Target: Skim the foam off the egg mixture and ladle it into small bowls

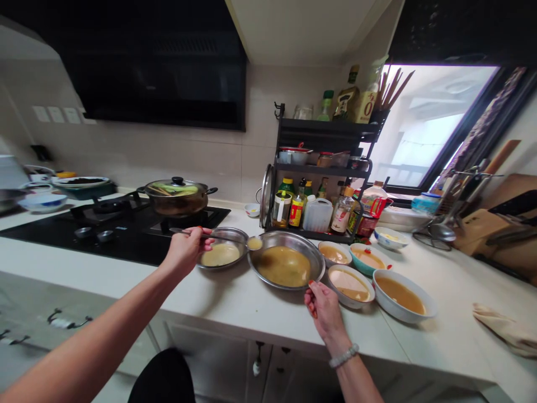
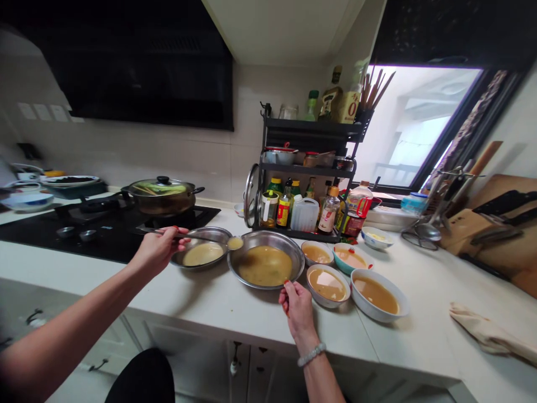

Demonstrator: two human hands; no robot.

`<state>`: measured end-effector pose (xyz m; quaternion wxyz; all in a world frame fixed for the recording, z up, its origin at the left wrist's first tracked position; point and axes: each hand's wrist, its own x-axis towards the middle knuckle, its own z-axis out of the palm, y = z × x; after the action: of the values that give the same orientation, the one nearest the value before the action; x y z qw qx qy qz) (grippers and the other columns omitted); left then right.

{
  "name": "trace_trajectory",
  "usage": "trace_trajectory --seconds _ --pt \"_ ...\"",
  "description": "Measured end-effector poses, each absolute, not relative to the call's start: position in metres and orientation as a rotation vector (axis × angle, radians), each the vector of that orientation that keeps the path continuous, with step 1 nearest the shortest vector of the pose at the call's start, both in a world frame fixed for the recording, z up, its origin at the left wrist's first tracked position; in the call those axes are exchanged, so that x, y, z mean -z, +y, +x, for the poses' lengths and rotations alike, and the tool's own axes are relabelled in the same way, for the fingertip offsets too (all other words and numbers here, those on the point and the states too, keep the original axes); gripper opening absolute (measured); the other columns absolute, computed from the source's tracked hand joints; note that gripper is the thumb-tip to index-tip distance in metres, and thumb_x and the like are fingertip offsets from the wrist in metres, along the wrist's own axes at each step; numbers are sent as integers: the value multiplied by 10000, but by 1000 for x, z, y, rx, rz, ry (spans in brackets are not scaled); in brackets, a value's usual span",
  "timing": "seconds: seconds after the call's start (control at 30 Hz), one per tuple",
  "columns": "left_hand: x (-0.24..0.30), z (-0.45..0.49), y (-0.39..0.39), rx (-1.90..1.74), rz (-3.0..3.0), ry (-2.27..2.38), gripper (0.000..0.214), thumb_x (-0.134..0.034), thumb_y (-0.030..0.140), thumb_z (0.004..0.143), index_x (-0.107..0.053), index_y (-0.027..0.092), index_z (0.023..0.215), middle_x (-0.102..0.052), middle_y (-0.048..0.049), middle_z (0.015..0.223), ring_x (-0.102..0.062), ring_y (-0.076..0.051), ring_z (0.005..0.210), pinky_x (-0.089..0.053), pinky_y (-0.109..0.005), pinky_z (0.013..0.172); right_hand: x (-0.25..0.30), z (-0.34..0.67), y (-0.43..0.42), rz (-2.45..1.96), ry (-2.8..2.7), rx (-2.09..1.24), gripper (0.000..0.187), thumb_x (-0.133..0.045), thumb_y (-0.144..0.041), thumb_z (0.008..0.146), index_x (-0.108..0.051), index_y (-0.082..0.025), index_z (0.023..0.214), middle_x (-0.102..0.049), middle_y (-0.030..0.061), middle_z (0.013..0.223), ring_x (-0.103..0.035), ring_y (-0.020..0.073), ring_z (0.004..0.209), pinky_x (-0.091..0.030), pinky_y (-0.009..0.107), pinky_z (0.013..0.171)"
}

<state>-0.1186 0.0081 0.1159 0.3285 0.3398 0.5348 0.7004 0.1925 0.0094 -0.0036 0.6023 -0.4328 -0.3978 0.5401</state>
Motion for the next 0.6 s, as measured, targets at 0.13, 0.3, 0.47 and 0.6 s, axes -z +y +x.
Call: trace_trajectory --seconds 0.13,0.3,0.47,0.6 --pt "-115 -143 3 -1915 870 1452 132 -522 186 736 -612 101 688 -627 -31 550 -575 -95 447 -483 -181 426 4 192 10 -1005 -914 -1259 425 -765 -528 609 -532 -176 558 -529 -23 432 -340 40 347 -184 171 343" --pt "-108 -166 -3 -1969 1003 1561 133 -532 213 738 -618 119 702 -607 -9 533 -580 -118 454 -504 -218 429 3 193 9 -1004 -916 -1259 434 -773 -533 606 -531 -176 555 -533 -22 437 -342 40 351 -187 172 341" --pt "-99 -174 -13 -1800 1481 1876 205 -505 328 796 -637 174 766 -620 -13 507 -606 -166 454 -497 -244 458 1 193 8 -1007 -929 -1250 412 -766 -512 625 -537 -176 563 -536 -16 448 -368 51 363 -209 184 341" --pt "-96 -173 -20 -1652 1894 2096 286 -432 392 838 -642 197 838 -626 -2 512 -607 -162 465 -463 -231 494 1 193 8 -1006 -929 -1253 407 -759 -508 629 -537 -175 560 -540 -14 449 -360 48 359 -203 183 344"
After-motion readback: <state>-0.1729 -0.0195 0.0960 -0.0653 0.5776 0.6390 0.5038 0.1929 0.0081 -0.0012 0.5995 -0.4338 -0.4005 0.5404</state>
